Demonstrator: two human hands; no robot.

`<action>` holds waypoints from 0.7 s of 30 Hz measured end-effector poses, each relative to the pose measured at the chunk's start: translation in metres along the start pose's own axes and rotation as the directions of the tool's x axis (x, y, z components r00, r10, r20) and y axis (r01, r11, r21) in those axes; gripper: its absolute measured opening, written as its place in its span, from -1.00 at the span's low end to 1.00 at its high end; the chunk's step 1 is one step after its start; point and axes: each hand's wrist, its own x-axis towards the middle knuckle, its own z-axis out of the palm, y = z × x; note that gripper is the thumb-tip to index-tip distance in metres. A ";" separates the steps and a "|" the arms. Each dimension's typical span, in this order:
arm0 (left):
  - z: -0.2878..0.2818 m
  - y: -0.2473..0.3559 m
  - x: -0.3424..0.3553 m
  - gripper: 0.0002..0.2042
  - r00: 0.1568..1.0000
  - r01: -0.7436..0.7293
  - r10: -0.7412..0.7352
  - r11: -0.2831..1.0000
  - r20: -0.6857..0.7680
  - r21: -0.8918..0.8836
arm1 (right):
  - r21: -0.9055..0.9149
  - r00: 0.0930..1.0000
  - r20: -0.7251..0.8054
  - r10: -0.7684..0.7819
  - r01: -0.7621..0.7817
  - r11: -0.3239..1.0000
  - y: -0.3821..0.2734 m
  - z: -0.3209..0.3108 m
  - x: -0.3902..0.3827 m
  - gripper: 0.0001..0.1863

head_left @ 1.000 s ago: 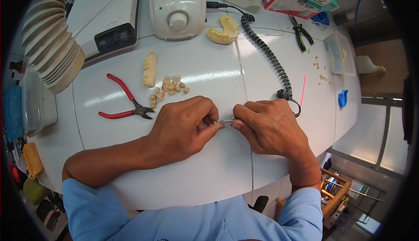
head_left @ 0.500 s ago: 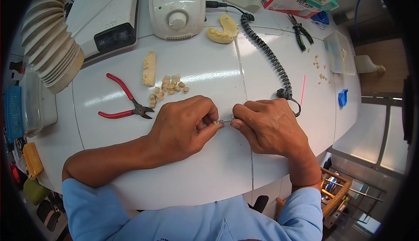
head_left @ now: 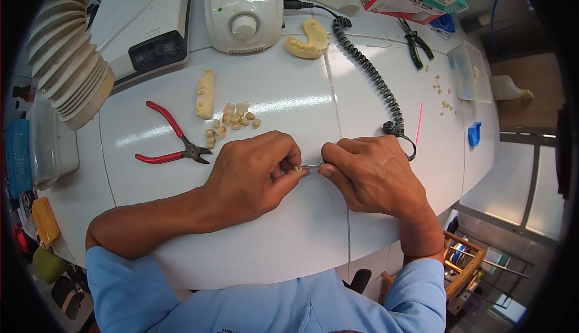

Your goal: Adjusting and cleaning a dental prosthetic crown using a manual tool and pliers.

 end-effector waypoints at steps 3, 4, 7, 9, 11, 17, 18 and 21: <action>0.000 0.000 0.000 -0.78 1.000 -0.003 0.003 1.000 -0.001 -0.007 | -0.003 1.000 0.002 0.004 -0.004 1.000 0.000 -0.001 0.000 -0.69; 0.000 0.000 0.000 -0.78 1.000 -0.007 0.007 1.000 -0.002 -0.008 | -0.001 1.000 0.007 0.002 -0.002 1.000 0.000 -0.002 0.000 -0.69; 0.000 0.000 0.000 -0.78 1.000 0.013 -0.013 1.000 0.006 -0.015 | -0.001 1.000 0.015 0.002 -0.002 1.000 0.000 -0.002 0.000 -0.69; 0.000 -0.001 0.000 -0.78 1.000 -0.003 0.003 1.000 -0.005 -0.009 | -0.002 1.000 0.019 0.007 -0.007 1.000 -0.001 -0.001 0.000 -0.69; 0.000 -0.001 0.000 -0.78 1.000 -0.001 0.001 1.000 -0.003 -0.014 | -0.026 0.999 0.043 0.032 -0.031 0.999 -0.001 -0.001 0.000 -0.69; 0.001 -0.001 0.000 -0.78 1.000 -0.006 0.006 1.000 -0.014 -0.003 | -0.035 0.999 0.037 0.030 -0.028 0.999 -0.001 0.000 0.000 -0.68; 0.001 -0.001 0.000 -0.78 1.000 -0.004 0.004 1.000 -0.012 -0.004 | -0.015 1.000 0.008 0.007 -0.007 1.000 -0.001 0.000 0.000 -0.68; 0.001 -0.001 0.000 -0.78 1.000 0.000 0.000 1.000 -0.008 -0.006 | -0.007 1.000 0.009 0.003 -0.003 1.000 -0.001 0.000 0.000 -0.68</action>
